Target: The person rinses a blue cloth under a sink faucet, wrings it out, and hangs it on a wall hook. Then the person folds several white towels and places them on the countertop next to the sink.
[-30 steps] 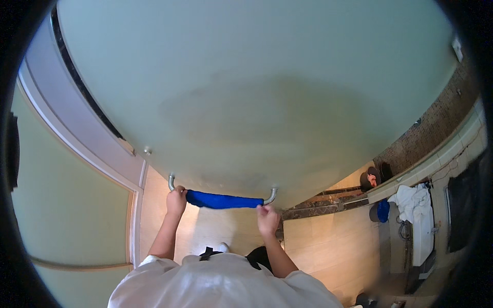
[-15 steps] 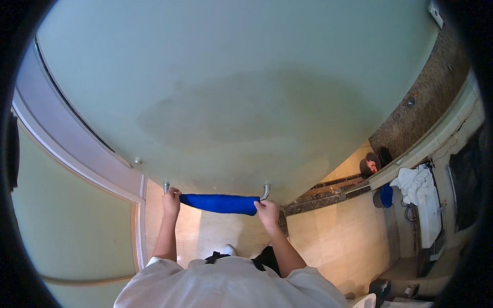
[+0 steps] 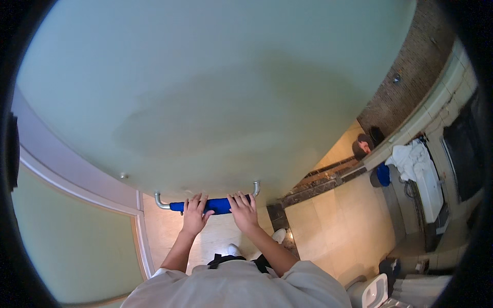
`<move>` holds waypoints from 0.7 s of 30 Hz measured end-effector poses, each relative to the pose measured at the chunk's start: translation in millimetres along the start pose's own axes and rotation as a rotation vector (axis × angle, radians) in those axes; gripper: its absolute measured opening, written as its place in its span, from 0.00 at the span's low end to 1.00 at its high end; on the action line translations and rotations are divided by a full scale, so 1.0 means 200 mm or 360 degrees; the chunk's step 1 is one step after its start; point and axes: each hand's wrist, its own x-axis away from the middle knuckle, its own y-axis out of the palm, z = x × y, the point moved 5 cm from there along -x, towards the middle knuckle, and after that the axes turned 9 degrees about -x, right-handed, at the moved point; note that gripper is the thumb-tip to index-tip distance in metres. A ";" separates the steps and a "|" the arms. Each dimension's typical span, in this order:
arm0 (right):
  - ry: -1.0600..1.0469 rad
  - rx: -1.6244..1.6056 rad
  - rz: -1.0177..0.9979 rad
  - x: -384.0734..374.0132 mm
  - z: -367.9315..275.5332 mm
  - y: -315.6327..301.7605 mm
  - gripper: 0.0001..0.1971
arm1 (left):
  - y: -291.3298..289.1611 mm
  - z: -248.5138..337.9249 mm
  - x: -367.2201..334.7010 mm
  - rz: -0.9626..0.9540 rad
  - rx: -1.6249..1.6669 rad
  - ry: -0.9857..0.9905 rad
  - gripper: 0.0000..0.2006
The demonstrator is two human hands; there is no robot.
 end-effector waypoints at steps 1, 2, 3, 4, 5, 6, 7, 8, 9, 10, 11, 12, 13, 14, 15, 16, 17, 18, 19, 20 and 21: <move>0.0009 0.0008 0.0004 0.01 0.05 0.03 0.17 | 0.02 0.05 -0.01 -0.0093 -0.0062 0.0057 0.24; 0.0018 0.0017 0.0008 0.03 0.10 0.04 0.15 | 0.06 0.04 -0.01 -0.0127 -0.0063 0.0028 0.22; -0.0003 0.0009 -0.0023 0.02 0.12 0.02 0.16 | 0.10 -0.01 0.01 -0.0163 -0.0074 -0.0005 0.21; -0.0050 0.0023 -0.0028 0.01 0.14 -0.01 0.17 | 0.11 -0.04 0.01 -0.0203 -0.0090 -0.0035 0.20; -0.0098 0.0037 -0.0035 0.01 0.16 -0.03 0.17 | 0.12 -0.03 0.01 -0.0132 -0.0138 0.0007 0.20; -0.0148 0.0049 -0.0033 0.00 0.17 -0.05 0.17 | 0.13 -0.04 0.00 -0.0141 -0.0171 0.0002 0.20; -0.0147 0.0029 -0.0021 0.02 0.20 -0.04 0.17 | 0.14 -0.03 -0.01 -0.0178 -0.0160 -0.0036 0.20; -0.0147 0.0010 -0.0009 0.06 0.22 -0.01 0.17 | 0.15 -0.02 0.01 -0.0216 -0.0150 -0.0075 0.20; -0.0164 -0.0001 0.0029 0.06 0.24 0.00 0.17 | 0.15 -0.01 0.00 -0.0228 -0.0198 -0.0084 0.20; -0.0181 -0.0012 -0.0025 0.05 0.25 0.00 0.18 | 0.16 0.01 -0.01 -0.0233 -0.0244 -0.0089 0.21; -0.0195 -0.0021 -0.0072 0.04 0.26 -0.01 0.18 | 0.17 0.02 -0.01 -0.0233 -0.0291 -0.0087 0.21; -0.0207 -0.0015 -0.0122 0.04 0.28 -0.01 0.18 | 0.23 0.00 0.00 -0.0317 -0.0244 -0.0184 0.23; -0.0285 -0.0152 -0.0076 0.04 0.31 -0.02 0.18 | 0.25 0.04 0.00 -0.0399 -0.0292 -0.0269 0.26; -0.0353 -0.0279 -0.0031 0.05 0.34 -0.04 0.18 | 0.25 0.10 -0.01 -0.0417 -0.0391 -0.0307 0.29; -0.0311 -0.0440 -0.0099 0.06 0.37 -0.05 0.18 | 0.27 0.18 -0.01 -0.0393 -0.0401 -0.0347 0.30; -0.0267 -0.0613 -0.0175 0.06 0.40 -0.08 0.17 | 0.28 0.28 -0.05 -0.0384 -0.0410 -0.0395 0.31; -0.0168 -0.0767 -0.0200 0.07 0.46 -0.13 0.16 | 0.30 0.41 -0.11 -0.0445 -0.0177 -0.0271 0.29; -0.0138 -0.0893 -0.0236 0.10 0.55 -0.21 0.15 | 0.29 0.57 -0.18 -0.0516 0.0050 -0.0158 0.28; -0.0046 -0.0867 -0.0103 0.14 0.66 -0.32 0.14 | 0.28 0.79 -0.27 -0.0585 0.0234 0.0055 0.25; 0.0043 -0.0840 0.0020 0.19 0.77 -0.44 0.13 | 0.28 1.01 -0.32 -0.0470 0.0066 0.0218 0.23; 0.0107 -0.0850 0.0156 0.25 0.90 -0.58 0.13 | 0.30 1.19 -0.40 -0.0443 0.0119 0.0440 0.22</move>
